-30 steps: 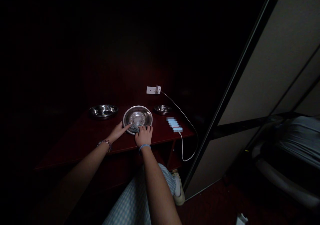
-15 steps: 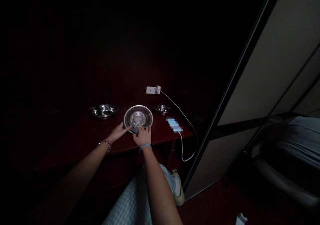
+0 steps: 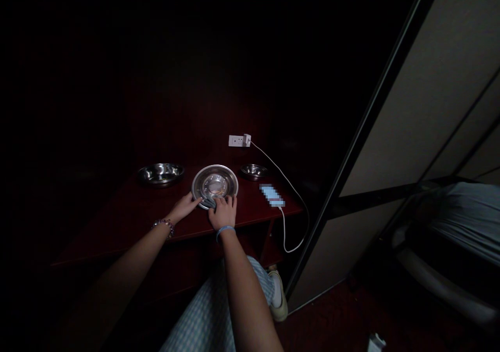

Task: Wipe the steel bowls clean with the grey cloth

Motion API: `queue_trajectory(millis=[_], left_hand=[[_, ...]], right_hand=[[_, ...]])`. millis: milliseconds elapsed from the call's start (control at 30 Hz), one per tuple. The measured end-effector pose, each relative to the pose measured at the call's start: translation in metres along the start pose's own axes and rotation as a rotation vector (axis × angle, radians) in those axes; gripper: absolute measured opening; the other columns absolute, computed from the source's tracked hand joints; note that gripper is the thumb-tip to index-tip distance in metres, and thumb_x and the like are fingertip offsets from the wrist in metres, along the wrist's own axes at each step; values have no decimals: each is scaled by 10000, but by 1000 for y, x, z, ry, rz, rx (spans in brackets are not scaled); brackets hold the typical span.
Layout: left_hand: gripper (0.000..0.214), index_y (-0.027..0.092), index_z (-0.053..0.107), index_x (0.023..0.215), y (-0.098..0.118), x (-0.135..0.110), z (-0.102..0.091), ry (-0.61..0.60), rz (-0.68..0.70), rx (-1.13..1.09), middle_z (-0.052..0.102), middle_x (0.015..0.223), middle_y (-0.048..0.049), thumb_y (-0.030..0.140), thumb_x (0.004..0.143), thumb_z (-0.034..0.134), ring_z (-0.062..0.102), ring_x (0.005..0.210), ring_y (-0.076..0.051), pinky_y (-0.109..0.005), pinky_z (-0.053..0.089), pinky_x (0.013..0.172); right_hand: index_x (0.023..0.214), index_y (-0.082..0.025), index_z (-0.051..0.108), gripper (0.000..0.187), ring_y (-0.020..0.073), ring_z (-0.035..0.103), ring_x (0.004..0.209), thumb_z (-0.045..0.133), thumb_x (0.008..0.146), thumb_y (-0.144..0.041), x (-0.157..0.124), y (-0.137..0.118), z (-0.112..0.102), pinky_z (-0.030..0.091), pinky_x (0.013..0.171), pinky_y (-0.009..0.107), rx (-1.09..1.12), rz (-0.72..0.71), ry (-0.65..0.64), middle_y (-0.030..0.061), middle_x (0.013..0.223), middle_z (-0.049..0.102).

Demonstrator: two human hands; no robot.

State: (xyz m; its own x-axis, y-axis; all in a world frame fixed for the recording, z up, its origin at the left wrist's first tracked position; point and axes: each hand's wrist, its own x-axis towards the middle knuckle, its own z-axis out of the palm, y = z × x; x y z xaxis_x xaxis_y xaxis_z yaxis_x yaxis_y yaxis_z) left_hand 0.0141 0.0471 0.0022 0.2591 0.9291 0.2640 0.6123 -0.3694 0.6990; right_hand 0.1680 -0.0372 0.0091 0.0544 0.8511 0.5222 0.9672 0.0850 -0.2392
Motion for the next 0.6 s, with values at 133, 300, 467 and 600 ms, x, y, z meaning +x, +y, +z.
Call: queue_trajectory(millis=[133,300,467,600], left_hand=[[424,205,591,1217,2,-1,-1,14,-8,-25,690,1191,-104,383,836,542,612,1133,-303,-392,447,951],[437,183,580,1231,3,-2,-1,15,-2,-15,678,1210,-119,387,849,521,616,1133,-302,-386,453,946],[439,182,589,1221,-1,0,1,23,7,-24,692,1183,-107,392,839,538,644,1084,-283,-353,477,914],[472,184,560,1260,-5,2,3,13,28,-66,675,1217,-106,406,845,526,623,1130,-270,-358,458,962]], right_hand=[[1177,-210,635,364,270,409,1219,518,838,-272,0,0,1,100,1143,440,11,32,26,36,1216,652],[1177,-200,633,368,260,427,1196,518,832,-258,0,0,2,111,1142,425,23,28,35,43,1213,652],[1169,-208,632,358,254,435,1182,521,833,-259,0,1,3,124,1135,418,18,32,9,40,1212,651],[1174,-214,626,357,245,434,1183,518,838,-261,0,1,3,126,1133,412,19,32,0,34,1227,646]])
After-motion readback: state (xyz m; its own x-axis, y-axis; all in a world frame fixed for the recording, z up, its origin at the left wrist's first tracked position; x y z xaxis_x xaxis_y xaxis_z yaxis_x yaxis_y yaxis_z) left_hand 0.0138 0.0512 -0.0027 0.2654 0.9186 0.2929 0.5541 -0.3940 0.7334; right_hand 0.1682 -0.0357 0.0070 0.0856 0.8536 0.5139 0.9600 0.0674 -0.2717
